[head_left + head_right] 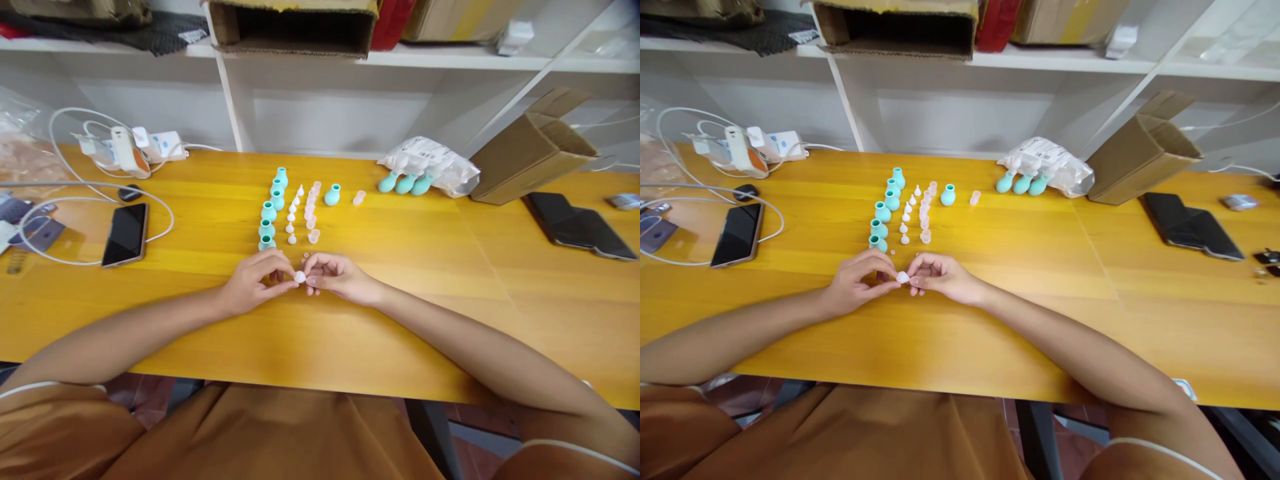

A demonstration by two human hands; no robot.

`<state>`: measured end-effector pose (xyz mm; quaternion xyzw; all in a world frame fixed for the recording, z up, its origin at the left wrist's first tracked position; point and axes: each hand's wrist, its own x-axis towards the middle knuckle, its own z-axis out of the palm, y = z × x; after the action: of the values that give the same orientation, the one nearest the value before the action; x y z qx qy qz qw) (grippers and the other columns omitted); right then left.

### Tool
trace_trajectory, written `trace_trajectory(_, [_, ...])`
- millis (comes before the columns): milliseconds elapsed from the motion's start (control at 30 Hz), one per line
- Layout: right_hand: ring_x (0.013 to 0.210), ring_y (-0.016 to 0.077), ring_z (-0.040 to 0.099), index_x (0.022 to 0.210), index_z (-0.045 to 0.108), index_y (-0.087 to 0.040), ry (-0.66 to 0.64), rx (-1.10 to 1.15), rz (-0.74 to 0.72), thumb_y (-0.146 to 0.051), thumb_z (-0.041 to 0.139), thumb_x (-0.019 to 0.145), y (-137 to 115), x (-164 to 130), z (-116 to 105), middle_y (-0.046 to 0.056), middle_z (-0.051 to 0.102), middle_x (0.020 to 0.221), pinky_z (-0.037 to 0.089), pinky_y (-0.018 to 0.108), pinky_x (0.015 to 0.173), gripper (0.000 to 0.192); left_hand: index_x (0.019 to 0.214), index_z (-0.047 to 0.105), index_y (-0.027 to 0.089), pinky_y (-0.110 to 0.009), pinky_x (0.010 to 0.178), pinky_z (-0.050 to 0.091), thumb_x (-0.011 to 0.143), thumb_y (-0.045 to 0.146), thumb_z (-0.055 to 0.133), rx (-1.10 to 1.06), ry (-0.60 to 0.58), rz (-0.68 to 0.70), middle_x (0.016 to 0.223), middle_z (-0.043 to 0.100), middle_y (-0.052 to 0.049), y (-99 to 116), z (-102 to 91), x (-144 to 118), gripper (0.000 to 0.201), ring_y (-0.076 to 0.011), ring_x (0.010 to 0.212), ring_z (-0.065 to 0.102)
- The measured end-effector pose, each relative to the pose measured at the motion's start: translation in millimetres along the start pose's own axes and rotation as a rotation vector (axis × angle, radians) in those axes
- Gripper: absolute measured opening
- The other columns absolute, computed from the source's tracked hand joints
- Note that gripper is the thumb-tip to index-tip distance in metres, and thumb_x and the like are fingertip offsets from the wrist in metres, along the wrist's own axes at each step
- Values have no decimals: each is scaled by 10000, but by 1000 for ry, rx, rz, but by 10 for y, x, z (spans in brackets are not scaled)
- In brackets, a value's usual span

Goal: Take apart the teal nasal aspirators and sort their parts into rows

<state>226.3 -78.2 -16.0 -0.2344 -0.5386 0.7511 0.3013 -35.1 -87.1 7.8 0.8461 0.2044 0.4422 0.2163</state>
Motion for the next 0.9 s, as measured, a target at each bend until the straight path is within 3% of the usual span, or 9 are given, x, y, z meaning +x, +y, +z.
trace_trajectory(900, [772, 123, 762, 1056, 725, -194, -11, -38, 6, -497, 941, 942, -30, -4, 4, 11, 805, 860, 617, 246, 737, 389, 1088, 734, 206, -206, 653, 580, 1041, 240, 829, 45, 1, 25, 973, 741, -42, 13, 6, 10, 111, -132, 813, 699])
